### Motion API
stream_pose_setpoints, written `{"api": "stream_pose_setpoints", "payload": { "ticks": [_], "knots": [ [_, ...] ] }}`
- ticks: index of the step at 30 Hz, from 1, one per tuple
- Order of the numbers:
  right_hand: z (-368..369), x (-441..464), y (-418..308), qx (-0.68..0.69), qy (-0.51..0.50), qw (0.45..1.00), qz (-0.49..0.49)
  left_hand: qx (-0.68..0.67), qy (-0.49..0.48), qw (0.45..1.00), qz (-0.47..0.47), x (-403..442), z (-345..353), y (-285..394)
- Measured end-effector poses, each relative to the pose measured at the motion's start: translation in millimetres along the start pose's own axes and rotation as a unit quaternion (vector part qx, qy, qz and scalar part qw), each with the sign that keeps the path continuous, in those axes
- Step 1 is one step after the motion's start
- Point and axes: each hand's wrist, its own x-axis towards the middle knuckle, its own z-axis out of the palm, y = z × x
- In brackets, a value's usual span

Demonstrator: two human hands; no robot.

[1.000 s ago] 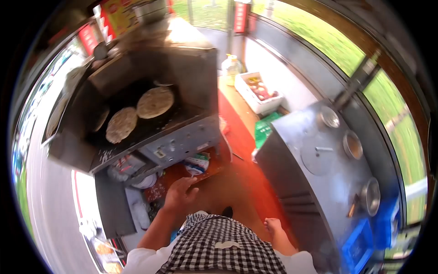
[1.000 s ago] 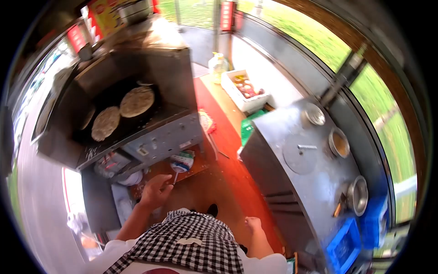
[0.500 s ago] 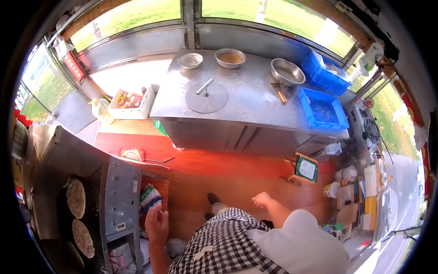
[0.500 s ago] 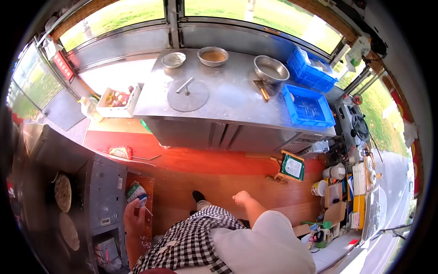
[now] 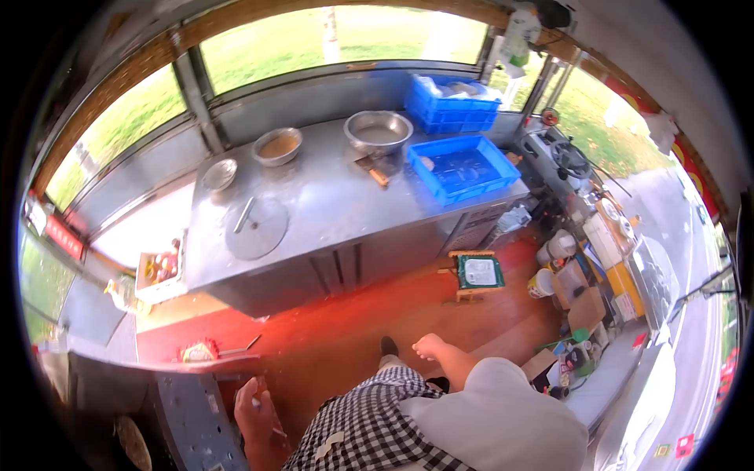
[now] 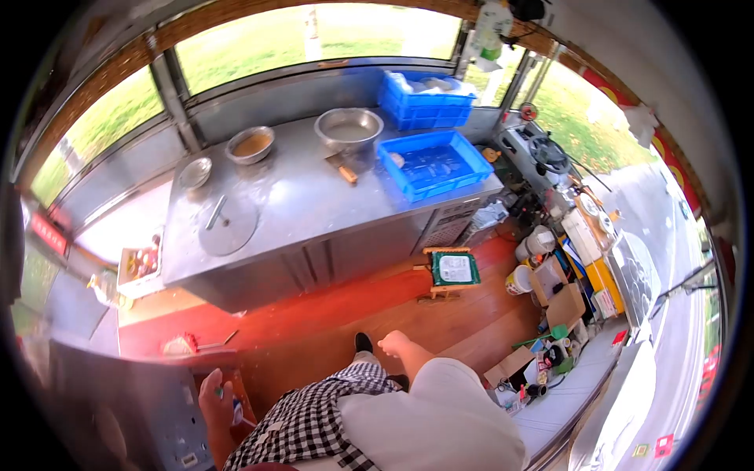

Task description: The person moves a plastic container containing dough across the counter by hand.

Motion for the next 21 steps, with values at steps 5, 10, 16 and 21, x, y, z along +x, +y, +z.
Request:
{"api": "stream_pose_setpoints", "payload": {
  "ticks": [5, 10, 16, 21],
  "knots": [
    [-63, 44, 2, -0.018, 0.054, 0.995, -0.085, -0.043, -0.062, 0.995, -0.060, 59, 61, 47],
    [-131, 53, -2, -0.062, 0.176, 0.956, -0.226, -0.011, -0.124, 0.992, 0.028, 131, 121, 111],
    [-213, 30, -43, -0.011, 0.113, 0.984, -0.134, -0.043, -0.153, 0.982, 0.097, 196, 192, 149],
    [-229, 15, -65, 0.083, 0.211, 0.940, -0.255, -0.080, -0.205, 0.966, 0.134, 231, 234, 154]
  ]
}}
